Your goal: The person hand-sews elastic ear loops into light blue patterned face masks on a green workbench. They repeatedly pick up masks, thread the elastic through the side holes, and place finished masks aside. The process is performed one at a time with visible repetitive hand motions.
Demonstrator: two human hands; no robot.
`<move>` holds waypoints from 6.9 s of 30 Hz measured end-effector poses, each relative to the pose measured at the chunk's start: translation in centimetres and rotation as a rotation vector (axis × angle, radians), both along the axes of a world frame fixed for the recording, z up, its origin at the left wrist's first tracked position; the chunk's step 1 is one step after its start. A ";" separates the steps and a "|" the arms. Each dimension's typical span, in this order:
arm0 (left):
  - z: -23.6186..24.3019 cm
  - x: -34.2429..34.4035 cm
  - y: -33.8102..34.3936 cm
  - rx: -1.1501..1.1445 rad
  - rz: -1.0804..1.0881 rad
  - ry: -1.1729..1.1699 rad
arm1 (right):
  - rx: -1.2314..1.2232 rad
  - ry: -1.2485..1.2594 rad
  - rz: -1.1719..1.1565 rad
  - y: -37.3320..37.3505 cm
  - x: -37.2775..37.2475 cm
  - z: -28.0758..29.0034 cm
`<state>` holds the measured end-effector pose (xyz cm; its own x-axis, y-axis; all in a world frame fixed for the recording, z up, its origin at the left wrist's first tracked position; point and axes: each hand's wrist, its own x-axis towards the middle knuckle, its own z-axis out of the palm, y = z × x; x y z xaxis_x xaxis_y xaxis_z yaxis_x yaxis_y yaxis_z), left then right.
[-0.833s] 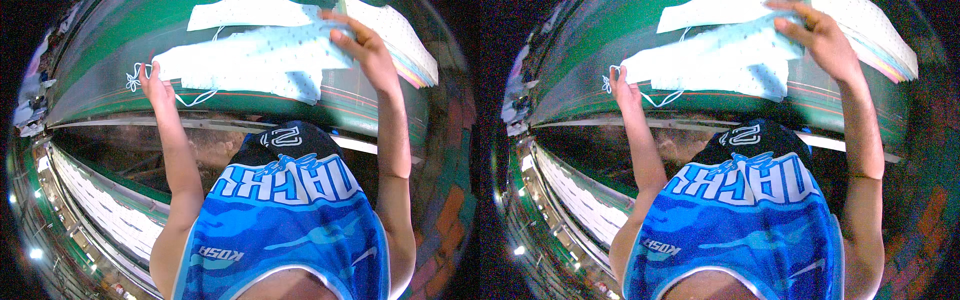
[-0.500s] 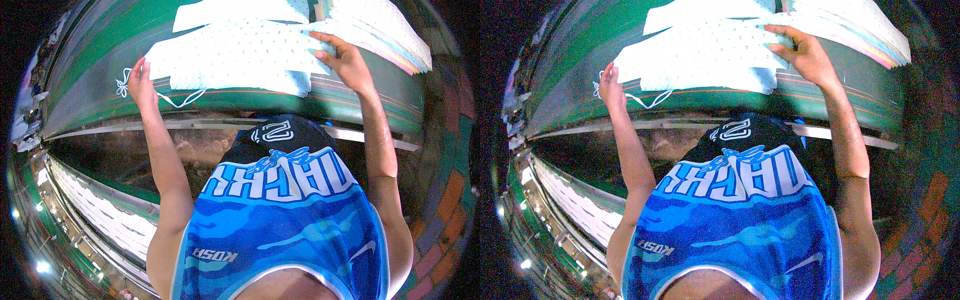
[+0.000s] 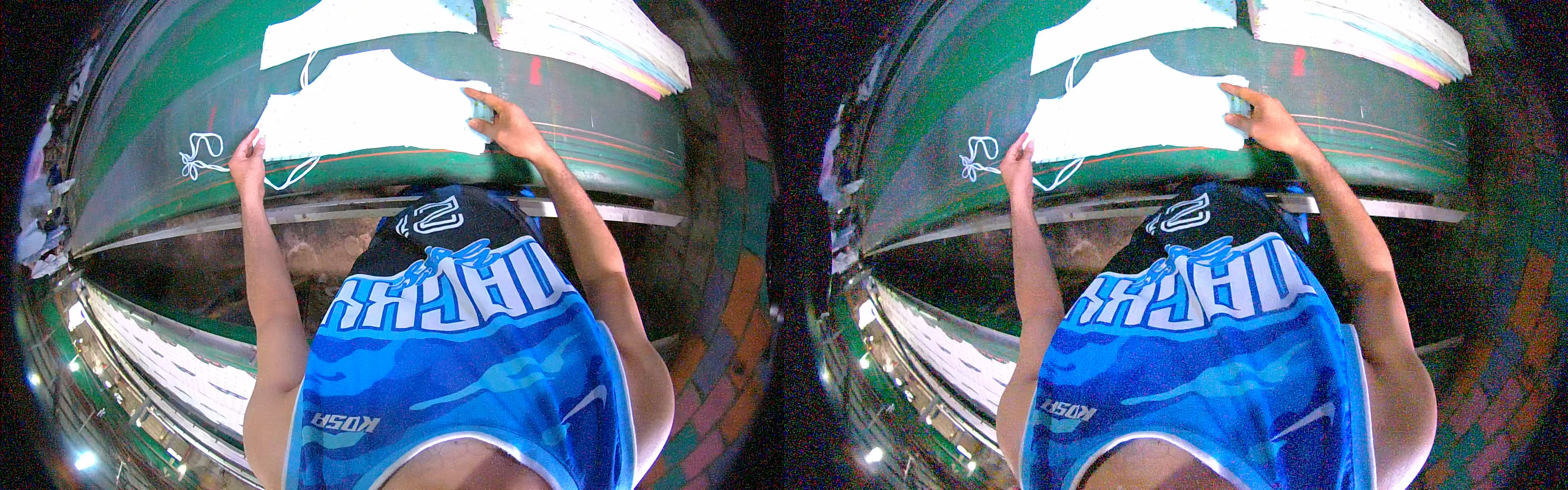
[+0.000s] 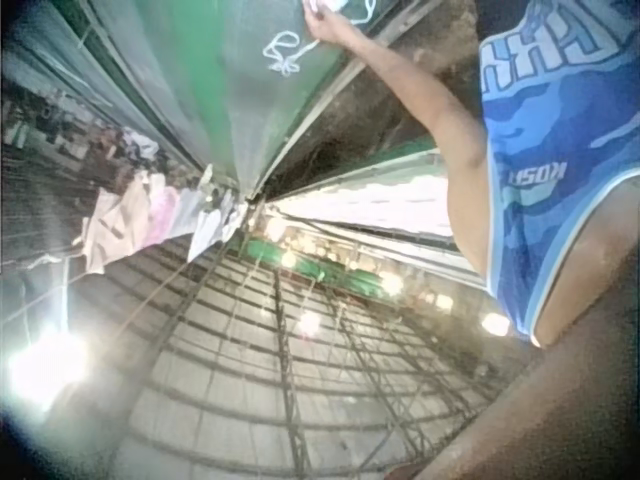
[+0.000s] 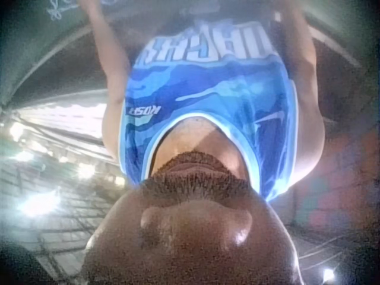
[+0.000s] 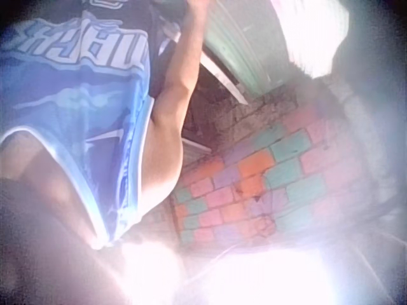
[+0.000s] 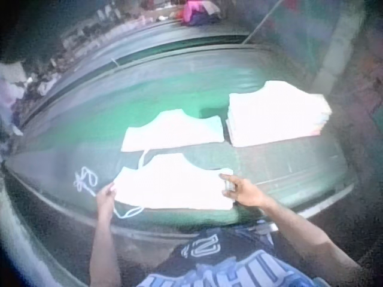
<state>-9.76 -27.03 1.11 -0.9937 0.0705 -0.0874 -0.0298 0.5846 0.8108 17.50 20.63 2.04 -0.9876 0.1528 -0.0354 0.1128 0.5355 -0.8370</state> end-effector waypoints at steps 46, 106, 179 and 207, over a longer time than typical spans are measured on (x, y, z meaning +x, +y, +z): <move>-0.4 15.8 28.2 0.301 -0.765 -0.138 | 0.453 0.242 0.191 0.6 4.7 1.3; -0.9 12.7 27.0 0.932 -0.543 -0.583 | 0.663 0.419 0.253 1.0 0.8 3.6; -1.7 15.5 28.0 0.545 -0.695 -0.036 | 0.553 0.357 0.318 1.7 4.9 0.1; 0.0 15.3 27.0 0.380 -0.950 0.029 | 0.807 0.451 0.617 3.2 -0.2 5.4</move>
